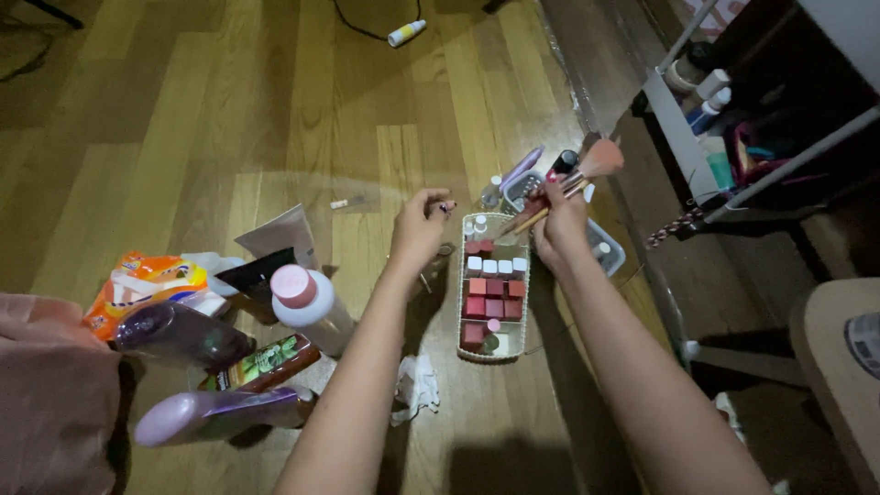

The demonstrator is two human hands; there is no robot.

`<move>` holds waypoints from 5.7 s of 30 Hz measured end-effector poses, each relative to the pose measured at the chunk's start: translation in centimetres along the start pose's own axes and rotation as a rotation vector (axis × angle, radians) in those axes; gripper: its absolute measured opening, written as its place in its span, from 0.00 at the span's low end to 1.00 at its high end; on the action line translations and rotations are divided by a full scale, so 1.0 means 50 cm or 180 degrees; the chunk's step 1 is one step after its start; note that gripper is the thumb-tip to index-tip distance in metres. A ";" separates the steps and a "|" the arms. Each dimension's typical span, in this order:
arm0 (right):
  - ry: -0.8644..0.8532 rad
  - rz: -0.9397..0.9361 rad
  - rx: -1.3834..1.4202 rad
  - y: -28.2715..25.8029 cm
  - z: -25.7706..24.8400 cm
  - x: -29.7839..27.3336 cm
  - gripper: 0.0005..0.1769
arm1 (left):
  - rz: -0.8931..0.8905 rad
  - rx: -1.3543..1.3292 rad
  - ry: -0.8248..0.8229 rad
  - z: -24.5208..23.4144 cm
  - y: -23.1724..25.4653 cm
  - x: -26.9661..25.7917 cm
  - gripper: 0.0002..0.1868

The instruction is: Organizing makeup and cleaning a storage shelf on the floor.

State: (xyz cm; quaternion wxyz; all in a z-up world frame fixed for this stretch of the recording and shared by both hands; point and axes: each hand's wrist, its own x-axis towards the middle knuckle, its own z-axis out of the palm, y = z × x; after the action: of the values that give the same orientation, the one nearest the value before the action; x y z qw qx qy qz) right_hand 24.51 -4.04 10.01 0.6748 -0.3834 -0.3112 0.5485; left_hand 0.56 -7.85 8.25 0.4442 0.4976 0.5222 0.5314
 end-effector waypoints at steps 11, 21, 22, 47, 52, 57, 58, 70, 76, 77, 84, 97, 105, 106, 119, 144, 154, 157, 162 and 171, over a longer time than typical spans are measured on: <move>-0.0193 -0.0224 -0.1474 0.041 -0.019 -0.035 0.05 | -0.0372 0.0451 0.0210 -0.016 -0.161 0.020 0.16; -0.0646 -0.0742 -0.2976 0.073 -0.066 -0.045 0.14 | -0.0669 0.2376 0.0296 -0.028 -0.191 -0.002 0.13; -0.0654 -0.0726 -0.2982 0.071 -0.068 -0.046 0.14 | -0.0688 0.2373 0.0296 -0.030 -0.189 0.002 0.13; 0.0148 -0.1317 -0.4862 -0.068 0.036 -0.112 0.23 | 0.0301 -0.0209 0.0621 -0.034 -0.045 0.027 0.08; 0.0457 -0.2027 -0.4048 -0.093 0.056 -0.104 0.24 | 0.0388 -0.0672 0.0263 -0.013 0.055 -0.004 0.10; -0.0074 -0.1376 -0.5099 -0.068 0.077 -0.108 0.20 | 0.0357 -0.0083 0.0102 0.050 0.040 -0.010 0.07; -0.0072 -0.1372 -0.5091 -0.061 0.070 -0.109 0.20 | 0.0357 -0.0075 0.0100 0.054 0.043 -0.013 0.07; -0.1612 -0.1905 -0.4002 -0.119 0.104 -0.109 0.24 | 0.0424 0.0075 -0.0077 0.071 0.095 -0.006 0.06; -0.1512 -0.0592 -0.3764 -0.103 0.102 -0.098 0.16 | 0.0747 -0.0520 -0.0005 0.000 0.083 -0.029 0.16; -0.1591 -0.0814 -0.3811 -0.099 0.091 -0.095 0.15 | 0.0761 -0.0549 0.0138 -0.014 0.061 -0.033 0.14; -0.1090 -0.1027 -0.4556 -0.099 0.107 -0.118 0.10 | -0.0819 -0.0146 0.0191 -0.068 -0.082 -0.089 0.15; -0.1572 -0.1418 -0.4256 -0.020 0.252 -0.313 0.21 | 0.0250 -0.0229 -0.0560 -0.095 -0.131 -0.167 0.20; -0.1237 -0.0788 -0.4829 0.113 0.212 -0.472 0.27 | -0.1129 -0.0332 -0.0207 -0.148 -0.225 -0.290 0.18; -0.1253 -0.0790 -0.4822 0.116 0.210 -0.493 0.27 | -0.1129 -0.0328 -0.0191 -0.144 -0.222 -0.299 0.18; -0.1441 0.0276 -0.4489 0.165 0.107 -0.537 0.21 | -0.0748 0.0191 -0.0078 -0.123 -0.157 -0.451 0.31; -0.0966 0.0562 -0.3311 0.182 0.083 -0.515 0.19 | -0.1521 0.0334 -0.0686 -0.100 0.117 -0.498 0.47; -0.1304 -0.0175 -0.3428 0.101 0.152 -0.505 0.12 | -0.1173 0.0550 -0.0393 -0.148 0.047 -0.462 0.45; -0.0997 0.0135 -0.2675 0.183 0.080 -0.468 0.20 | 0.2378 0.3331 0.1240 -0.131 0.020 -0.459 0.36; -0.1345 -0.0322 -0.3032 0.207 0.077 -0.475 0.19 | -0.0442 0.0603 -0.0304 -0.082 0.024 -0.450 0.45; -0.1097 0.0682 -0.2993 0.116 0.142 -0.495 0.19 | 0.0439 0.1331 0.0222 -0.179 0.088 -0.408 0.25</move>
State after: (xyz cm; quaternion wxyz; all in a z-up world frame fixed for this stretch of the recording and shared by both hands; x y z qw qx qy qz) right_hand 10.56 -26.42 8.70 0.3083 -0.5791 -0.5901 0.4705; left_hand -5.87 -29.35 11.67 0.2757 0.5947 0.6008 0.4576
